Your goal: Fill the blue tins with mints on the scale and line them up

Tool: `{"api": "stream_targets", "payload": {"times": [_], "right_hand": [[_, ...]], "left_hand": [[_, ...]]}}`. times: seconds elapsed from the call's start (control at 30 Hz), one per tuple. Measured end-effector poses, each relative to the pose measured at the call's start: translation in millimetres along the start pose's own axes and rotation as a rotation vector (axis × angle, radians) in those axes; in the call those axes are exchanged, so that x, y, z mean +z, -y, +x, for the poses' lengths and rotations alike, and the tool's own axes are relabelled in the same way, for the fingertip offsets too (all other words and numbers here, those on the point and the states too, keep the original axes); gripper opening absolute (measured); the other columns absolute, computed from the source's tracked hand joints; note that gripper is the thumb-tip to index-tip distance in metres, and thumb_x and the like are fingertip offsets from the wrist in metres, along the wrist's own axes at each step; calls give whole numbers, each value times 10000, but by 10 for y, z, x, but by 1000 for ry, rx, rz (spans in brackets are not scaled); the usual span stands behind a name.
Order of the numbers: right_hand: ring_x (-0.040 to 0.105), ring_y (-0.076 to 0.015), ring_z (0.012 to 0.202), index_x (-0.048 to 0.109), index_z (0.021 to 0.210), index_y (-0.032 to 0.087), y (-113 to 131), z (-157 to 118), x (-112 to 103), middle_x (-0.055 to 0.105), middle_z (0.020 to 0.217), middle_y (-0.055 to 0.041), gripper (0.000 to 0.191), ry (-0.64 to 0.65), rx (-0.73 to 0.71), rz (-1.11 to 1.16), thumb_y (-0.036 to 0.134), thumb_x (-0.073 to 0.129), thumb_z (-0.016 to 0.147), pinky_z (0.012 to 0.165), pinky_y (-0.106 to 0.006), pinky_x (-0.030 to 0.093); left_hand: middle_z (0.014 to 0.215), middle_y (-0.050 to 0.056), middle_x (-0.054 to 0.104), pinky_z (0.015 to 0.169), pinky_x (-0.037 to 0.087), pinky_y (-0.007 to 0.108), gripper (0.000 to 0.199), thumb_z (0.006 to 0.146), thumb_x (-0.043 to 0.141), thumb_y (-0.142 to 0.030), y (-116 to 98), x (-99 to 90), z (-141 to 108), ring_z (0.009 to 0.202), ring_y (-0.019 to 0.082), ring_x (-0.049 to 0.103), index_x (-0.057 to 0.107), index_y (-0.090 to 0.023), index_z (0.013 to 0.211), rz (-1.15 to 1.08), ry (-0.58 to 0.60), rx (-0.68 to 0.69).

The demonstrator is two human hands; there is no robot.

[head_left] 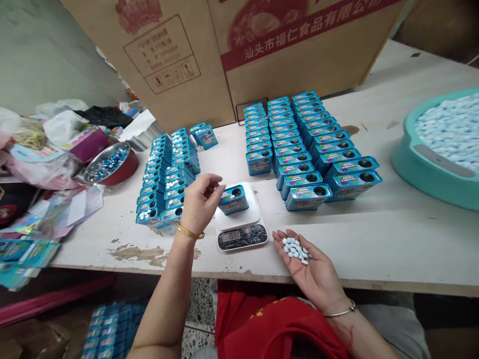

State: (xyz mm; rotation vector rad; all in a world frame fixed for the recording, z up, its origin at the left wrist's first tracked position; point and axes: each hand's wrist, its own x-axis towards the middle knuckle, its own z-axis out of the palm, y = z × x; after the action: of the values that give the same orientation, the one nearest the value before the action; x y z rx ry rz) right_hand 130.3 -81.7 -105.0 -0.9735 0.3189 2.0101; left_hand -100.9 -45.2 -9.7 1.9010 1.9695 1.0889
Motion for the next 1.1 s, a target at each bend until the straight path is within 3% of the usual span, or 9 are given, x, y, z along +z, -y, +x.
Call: {"api": "stream_targets", "payload": {"times": [0.47,0.63,0.73,0.8,0.83,0.97,1.1], "right_hand": [[645,-236,1023,648,913,93,-16,0,34,717,943,-141,190,6,8,-17,96,475,833,853,-349,559],[634,-262,1039,651,898,70,-33,8,27,707,972,-166,186,6,19,-2,99,477,838,863,-358,555],[618,-254,1071,653,922,77,-41,-5,38,703,1004,-160,191,34,27,2,108,486,837,884,-361,543],[615,-241,1078,655,953,83,-47,-19,56,699,1031,-156,204,78,43,0,124,493,837,899,-361,533],[621,-232,1069,655,972,86,-50,-26,66,698,1041,-153,214,105,50,-2,133,494,839,902,-359,529],[678,-175,936,651,1043,121,-57,-36,77,721,1007,-102,260,156,58,-16,154,474,856,874,-349,542],[664,-173,975,650,1060,126,-42,-28,25,718,1020,-104,294,115,124,-28,149,417,881,862,-330,544]], "left_hand": [[712,1,576,551,407,205,76,811,574,-202,9,100,7,603,86,488,608,-156,861,0,16,41],[828,12,632,574,428,197,107,805,606,-207,-16,142,41,609,70,513,612,-161,902,29,99,101],[862,27,641,621,442,215,109,860,541,-225,-89,135,15,664,87,538,610,-167,921,76,77,149],[837,37,625,673,449,241,133,891,482,-218,-177,179,-87,736,116,554,604,-166,909,110,98,199],[835,41,614,690,453,250,140,894,471,-217,-229,229,-170,761,127,558,600,-167,911,117,164,230],[893,51,586,687,471,252,136,884,469,-228,-413,583,-629,783,139,560,589,-188,934,166,555,326],[887,67,575,698,472,285,161,899,411,-196,-485,905,-978,798,164,542,560,-170,845,266,560,315]]}}
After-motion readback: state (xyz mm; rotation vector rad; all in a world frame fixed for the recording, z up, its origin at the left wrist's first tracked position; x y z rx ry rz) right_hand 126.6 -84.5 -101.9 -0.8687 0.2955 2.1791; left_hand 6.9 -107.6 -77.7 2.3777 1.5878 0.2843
